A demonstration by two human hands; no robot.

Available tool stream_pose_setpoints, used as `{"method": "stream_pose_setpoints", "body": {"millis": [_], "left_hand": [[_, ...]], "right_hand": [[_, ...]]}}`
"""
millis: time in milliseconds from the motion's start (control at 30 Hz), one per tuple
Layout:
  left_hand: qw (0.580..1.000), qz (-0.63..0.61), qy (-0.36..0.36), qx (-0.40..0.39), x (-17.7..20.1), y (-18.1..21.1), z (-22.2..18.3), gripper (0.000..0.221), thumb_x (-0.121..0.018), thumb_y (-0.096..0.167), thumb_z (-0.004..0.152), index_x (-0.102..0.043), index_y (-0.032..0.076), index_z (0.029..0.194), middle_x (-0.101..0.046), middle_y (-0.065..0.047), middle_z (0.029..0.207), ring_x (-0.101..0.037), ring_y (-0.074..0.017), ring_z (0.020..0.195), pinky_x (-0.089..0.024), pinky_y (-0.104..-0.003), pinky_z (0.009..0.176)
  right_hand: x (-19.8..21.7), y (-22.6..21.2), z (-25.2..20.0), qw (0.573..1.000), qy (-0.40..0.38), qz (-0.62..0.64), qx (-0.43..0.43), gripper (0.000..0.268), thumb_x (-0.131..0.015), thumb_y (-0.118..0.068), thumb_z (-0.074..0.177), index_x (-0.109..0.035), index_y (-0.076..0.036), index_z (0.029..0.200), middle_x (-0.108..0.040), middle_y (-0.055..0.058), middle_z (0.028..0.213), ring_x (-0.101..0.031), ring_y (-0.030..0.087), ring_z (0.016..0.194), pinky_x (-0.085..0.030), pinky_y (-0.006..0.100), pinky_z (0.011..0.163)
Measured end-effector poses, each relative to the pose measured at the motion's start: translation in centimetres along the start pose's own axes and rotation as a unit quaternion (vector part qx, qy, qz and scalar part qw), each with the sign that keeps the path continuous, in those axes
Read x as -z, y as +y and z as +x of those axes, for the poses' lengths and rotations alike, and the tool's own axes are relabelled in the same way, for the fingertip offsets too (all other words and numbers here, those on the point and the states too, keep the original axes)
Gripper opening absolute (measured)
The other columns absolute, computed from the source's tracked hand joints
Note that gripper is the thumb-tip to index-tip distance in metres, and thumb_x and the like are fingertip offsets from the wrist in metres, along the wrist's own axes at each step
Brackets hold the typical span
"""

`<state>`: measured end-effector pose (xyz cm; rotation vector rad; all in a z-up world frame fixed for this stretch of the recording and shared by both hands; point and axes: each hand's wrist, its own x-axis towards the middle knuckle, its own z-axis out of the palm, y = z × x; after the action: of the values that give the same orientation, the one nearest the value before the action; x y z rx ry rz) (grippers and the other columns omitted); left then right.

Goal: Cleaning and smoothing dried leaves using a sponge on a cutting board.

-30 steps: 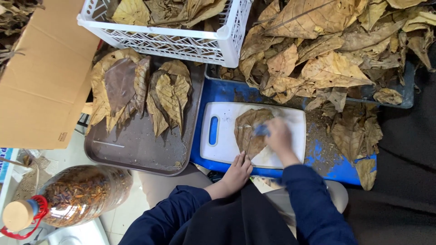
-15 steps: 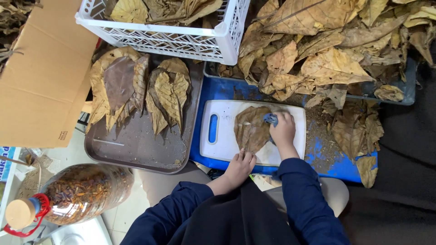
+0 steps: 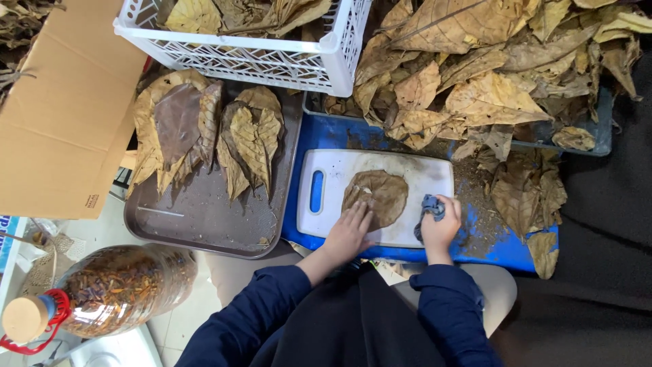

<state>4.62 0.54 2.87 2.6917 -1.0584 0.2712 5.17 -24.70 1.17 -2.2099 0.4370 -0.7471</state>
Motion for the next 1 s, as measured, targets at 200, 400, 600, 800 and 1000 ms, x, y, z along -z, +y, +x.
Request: {"method": "stream_pose_setpoints", "body": {"millis": [200,400,600,800,1000], "left_hand": [[0.995,0.09,0.028,-0.036,-3.4,1.8,-1.8,0.059,-0.068,0.021,0.09,-0.052,0.006,0.146,-0.067,-0.028,0.124,-0.069,-0.0432,0.112,-0.055,-0.045,0.089],[0.998,-0.04,0.033,-0.02,4.4,2.1,-1.3,0.055,-0.06,0.011,0.094,-0.052,0.016,0.149,-0.075,-0.011,0.114,-0.077,-0.0242,0.091,-0.061,-0.033,0.069],[0.832,-0.414,-0.02,0.368,7.1,1.1,2.6,0.047,-0.06,0.023,0.103,-0.05,0.003,0.144,-0.069,-0.028,0.121,-0.067,-0.039,0.116,-0.06,-0.046,0.091],[0.853,-0.397,0.036,0.337,5.7,0.8,2.5,0.084,-0.06,-0.004,0.097,-0.005,-0.009,0.16,-0.002,-0.038,0.164,-0.017,-0.0533,0.149,-0.025,-0.057,0.12],[0.988,-0.139,0.033,0.06,0.2,-2.4,-2.6,0.014,-0.075,0.042,0.089,-0.07,0.031,0.084,-0.069,0.012,0.078,-0.07,-0.0169,0.078,-0.054,-0.033,0.072]], "right_hand": [[0.4,-1.5,-0.5,1.0,-0.002,0.02,-0.015,0.042,-0.066,0.016,0.072,-0.073,-0.01,0.103,-0.063,0.004,0.101,-0.068,0.035,0.092,-0.057,0.046,0.087],[0.8,0.1,-0.4,0.997,0.066,0.04,0.016,0.04,-0.064,0.017,0.07,-0.072,-0.007,0.101,-0.063,0.008,0.101,-0.068,0.034,0.098,-0.054,0.041,0.091],[1.6,-2.3,0.1,0.993,0.078,0.092,-0.006,0.032,-0.063,0.021,0.08,-0.07,-0.001,0.101,-0.061,0.012,0.099,-0.066,0.038,0.094,-0.054,0.046,0.093],[1.4,-3.2,-0.6,0.996,0.047,0.076,-0.022,0.036,-0.065,0.02,0.079,-0.073,-0.007,0.102,-0.064,0.008,0.098,-0.066,0.035,0.092,-0.054,0.047,0.093],[-0.5,-2.5,-2.1,0.999,-0.051,0.006,-0.016,0.047,-0.069,0.012,0.067,-0.072,-0.019,0.103,-0.062,-0.002,0.108,-0.066,0.03,0.104,-0.053,0.043,0.096]]}}
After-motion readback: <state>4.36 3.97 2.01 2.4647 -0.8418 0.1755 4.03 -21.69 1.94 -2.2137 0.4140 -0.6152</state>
